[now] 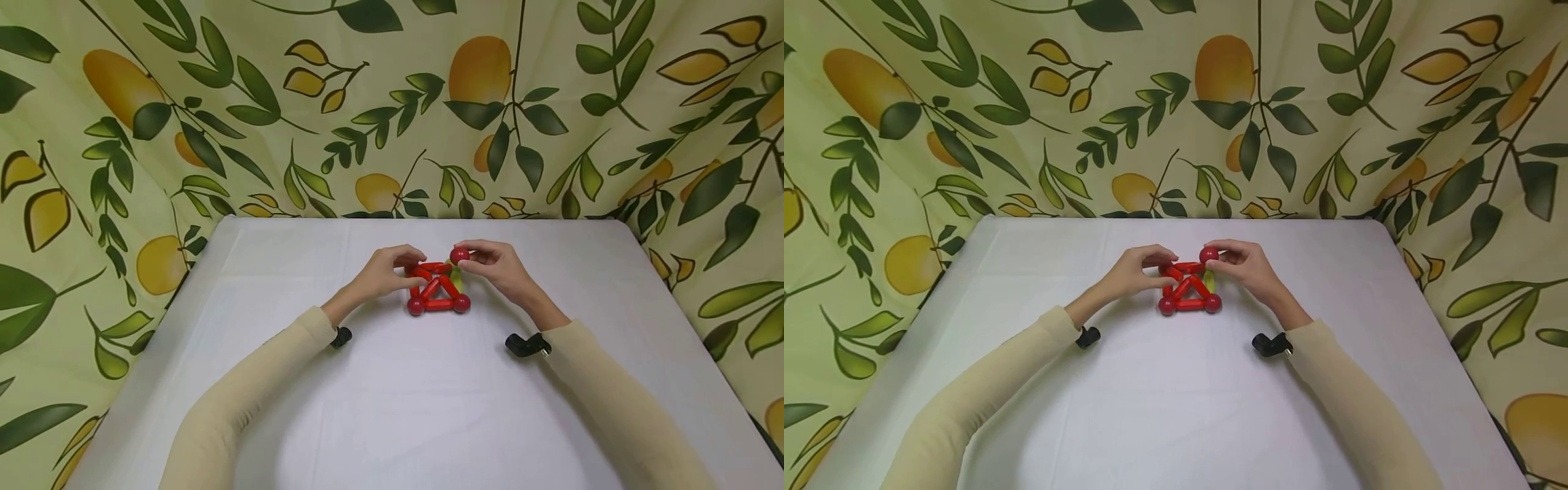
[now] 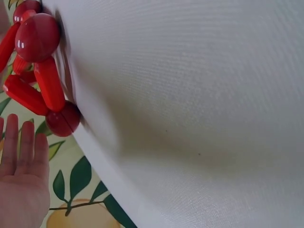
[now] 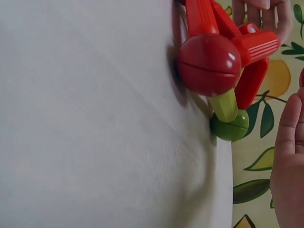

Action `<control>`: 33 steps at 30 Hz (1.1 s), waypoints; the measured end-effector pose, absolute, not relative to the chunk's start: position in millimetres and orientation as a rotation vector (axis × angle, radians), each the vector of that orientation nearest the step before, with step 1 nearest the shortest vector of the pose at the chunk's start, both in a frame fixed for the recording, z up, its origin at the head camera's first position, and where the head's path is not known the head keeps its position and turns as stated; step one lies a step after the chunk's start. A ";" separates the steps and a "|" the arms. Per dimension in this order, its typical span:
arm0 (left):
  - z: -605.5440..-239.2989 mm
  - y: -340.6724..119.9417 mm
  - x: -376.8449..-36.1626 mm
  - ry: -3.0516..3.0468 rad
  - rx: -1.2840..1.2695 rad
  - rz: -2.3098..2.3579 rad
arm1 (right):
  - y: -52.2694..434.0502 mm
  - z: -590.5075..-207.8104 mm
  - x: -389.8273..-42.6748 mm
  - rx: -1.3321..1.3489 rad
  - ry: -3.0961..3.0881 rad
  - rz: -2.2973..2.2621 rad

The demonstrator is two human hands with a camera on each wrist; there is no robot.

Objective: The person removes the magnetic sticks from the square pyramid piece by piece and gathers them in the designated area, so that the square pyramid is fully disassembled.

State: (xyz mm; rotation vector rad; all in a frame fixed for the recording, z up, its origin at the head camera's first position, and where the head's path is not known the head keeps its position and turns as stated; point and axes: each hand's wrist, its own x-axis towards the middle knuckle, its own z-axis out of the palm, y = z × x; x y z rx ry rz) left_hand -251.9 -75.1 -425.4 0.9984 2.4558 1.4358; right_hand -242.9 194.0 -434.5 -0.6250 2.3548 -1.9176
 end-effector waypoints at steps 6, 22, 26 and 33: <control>-423.3 -76.3 -251.3 2.437 0.979 1.455 | 204.6 -436.9 -241.5 -0.603 2.364 -1.899; -419.9 -82.8 -251.7 2.384 0.997 1.598 | 234.5 -443.0 -232.8 -0.573 2.418 -1.790; -400.9 -89.8 -241.2 2.373 1.008 1.610 | 244.4 -439.4 -226.3 -0.574 2.436 -1.776; -389.1 -103.6 -232.7 2.336 0.978 1.641 | 270.9 -445.5 -223.6 -0.556 2.534 -1.751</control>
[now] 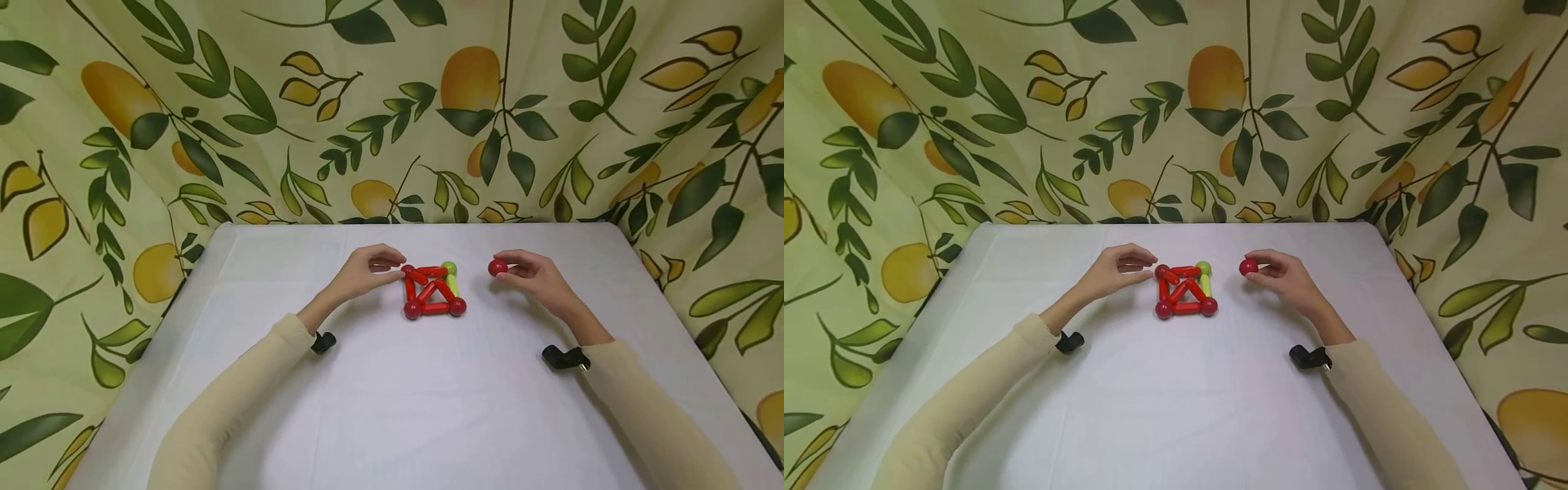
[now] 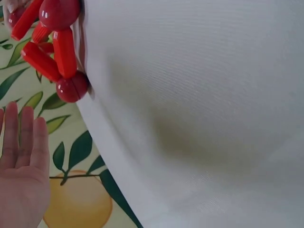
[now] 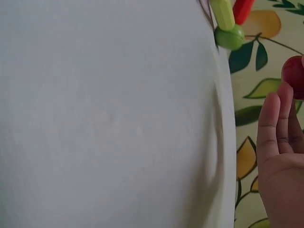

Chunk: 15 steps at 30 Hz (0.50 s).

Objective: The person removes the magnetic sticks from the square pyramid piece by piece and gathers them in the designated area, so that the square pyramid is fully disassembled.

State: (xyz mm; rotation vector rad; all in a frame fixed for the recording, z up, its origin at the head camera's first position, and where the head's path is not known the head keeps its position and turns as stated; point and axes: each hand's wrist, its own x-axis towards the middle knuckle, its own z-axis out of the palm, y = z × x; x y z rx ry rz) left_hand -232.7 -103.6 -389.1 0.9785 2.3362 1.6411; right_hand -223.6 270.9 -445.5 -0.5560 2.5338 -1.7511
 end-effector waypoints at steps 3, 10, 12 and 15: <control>-391.2 -108.4 -233.4 2.305 0.975 1.665 | 279.5 -443.8 -221.7 -0.531 2.552 -1.754; -389.3 -115.5 -232.7 2.279 0.954 1.675 | 294.4 -445.4 -224.7 -0.503 2.577 -1.715; -388.3 -116.3 -232.2 2.279 0.949 1.665 | 297.9 -446.9 -226.8 -0.485 2.599 -1.685; -387.1 -117.4 -231.5 2.279 0.943 1.648 | 301.1 -447.8 -230.3 -0.433 2.619 -1.653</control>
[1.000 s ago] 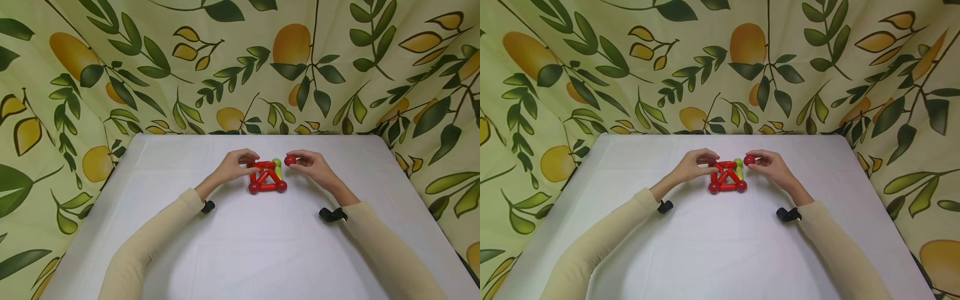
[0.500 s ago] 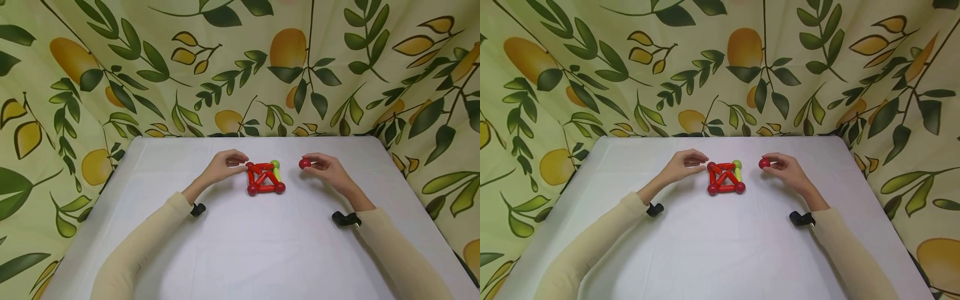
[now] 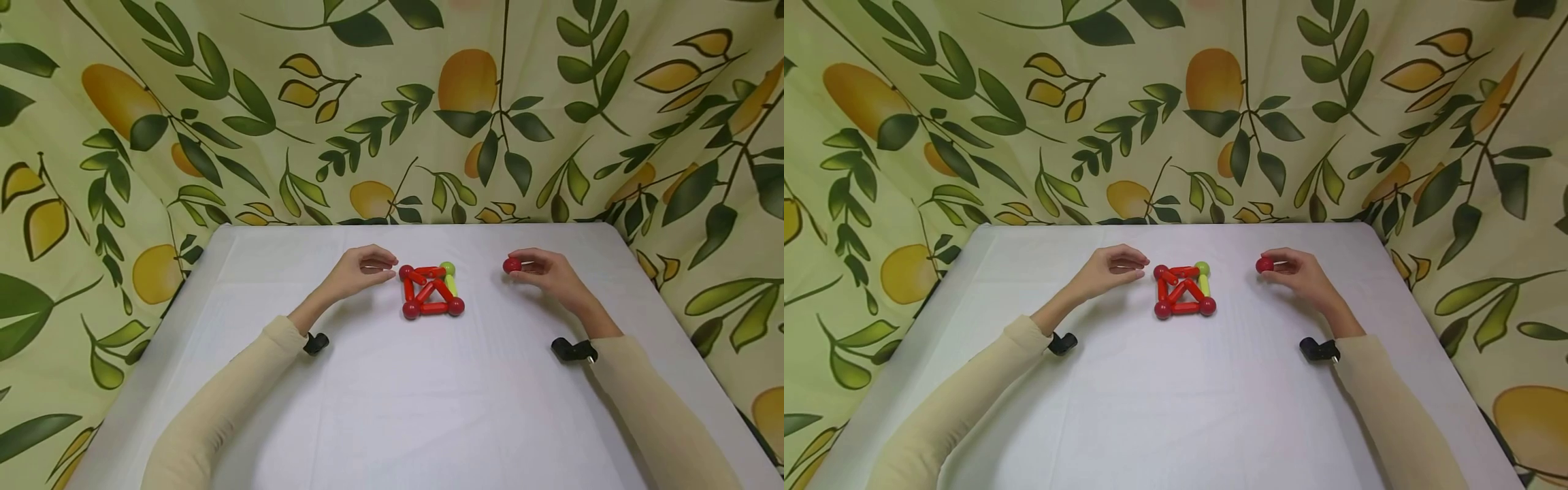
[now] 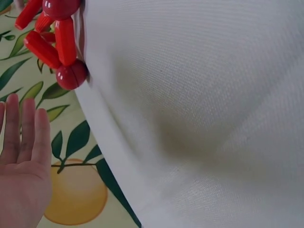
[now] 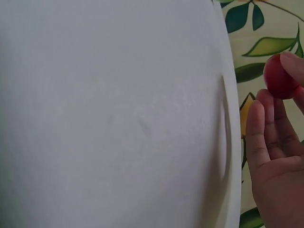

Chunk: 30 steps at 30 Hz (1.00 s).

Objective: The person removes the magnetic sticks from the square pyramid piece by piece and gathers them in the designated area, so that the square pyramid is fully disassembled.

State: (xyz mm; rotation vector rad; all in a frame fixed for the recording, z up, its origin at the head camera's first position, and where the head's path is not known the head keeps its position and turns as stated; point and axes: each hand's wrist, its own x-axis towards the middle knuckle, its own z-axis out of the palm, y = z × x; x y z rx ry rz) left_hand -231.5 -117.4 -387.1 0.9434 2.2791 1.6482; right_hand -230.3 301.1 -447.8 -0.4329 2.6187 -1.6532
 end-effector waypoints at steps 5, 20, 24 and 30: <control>-388.1 -118.6 -231.8 2.274 0.936 1.639 | 304.2 -449.7 -239.8 -0.364 2.627 -1.616; -389.4 -120.6 -236.3 2.236 0.902 1.645 | 314.0 -457.2 -264.3 -0.287 2.712 -1.550; -389.7 -119.8 -238.4 2.208 0.877 1.652 | 317.9 -458.8 -266.8 -0.248 2.730 -1.515; -394.2 -117.0 -239.5 2.210 0.880 1.581 | 321.5 -459.3 -269.7 -0.203 2.734 -1.461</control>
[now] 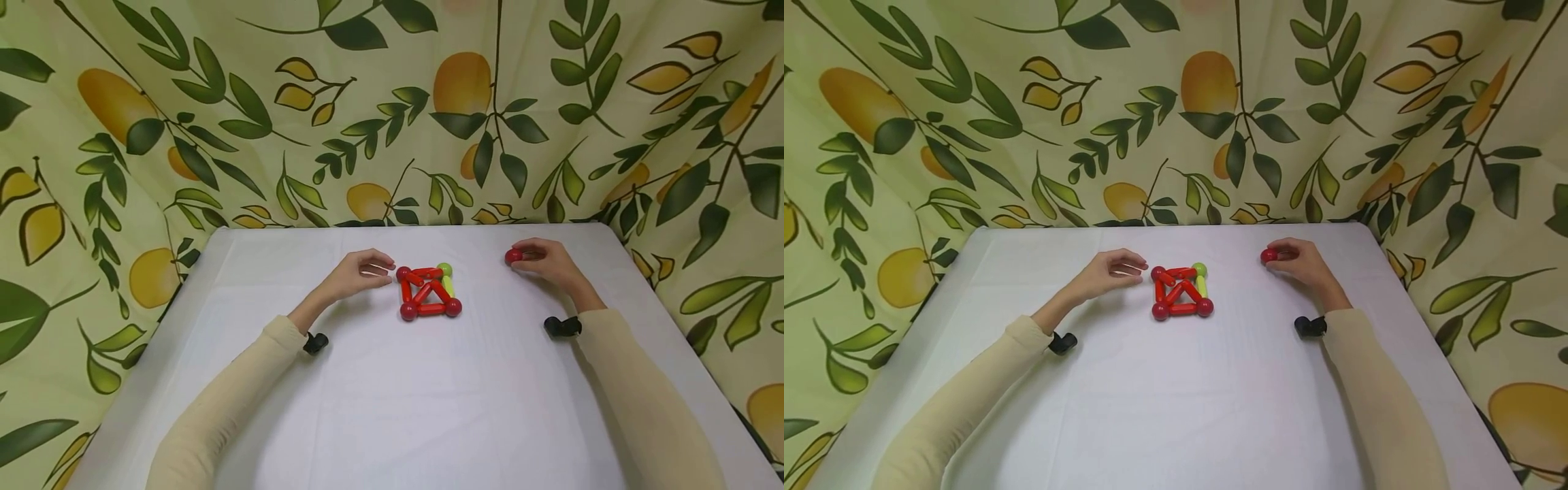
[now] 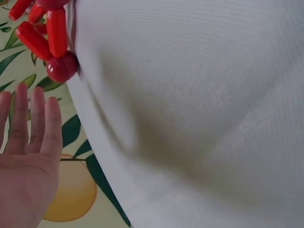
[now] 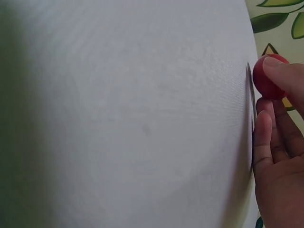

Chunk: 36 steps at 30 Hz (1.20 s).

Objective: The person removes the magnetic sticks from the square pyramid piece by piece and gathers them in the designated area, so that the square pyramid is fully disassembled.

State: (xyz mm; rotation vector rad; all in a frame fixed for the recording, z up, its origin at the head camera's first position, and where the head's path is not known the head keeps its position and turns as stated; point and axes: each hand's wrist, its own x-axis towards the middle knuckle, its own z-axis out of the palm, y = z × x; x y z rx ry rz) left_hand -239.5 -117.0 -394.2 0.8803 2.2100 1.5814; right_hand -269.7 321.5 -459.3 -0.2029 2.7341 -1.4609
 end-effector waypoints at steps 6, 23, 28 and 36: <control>-404.4 -108.5 -242.4 2.213 0.930 1.468 | 321.8 -459.8 -272.8 -0.186 2.710 -1.420; -436.2 -93.4 -271.7 2.499 0.826 1.254 | 323.0 -459.8 -275.8 -0.179 2.690 -1.380; -435.8 -92.5 -275.7 2.491 0.836 1.248 | 323.9 -458.9 -275.6 -0.179 2.679 -1.377; -438.1 -91.0 -278.4 2.493 0.841 1.249 | 327.9 -455.4 -273.1 -0.176 2.669 -1.356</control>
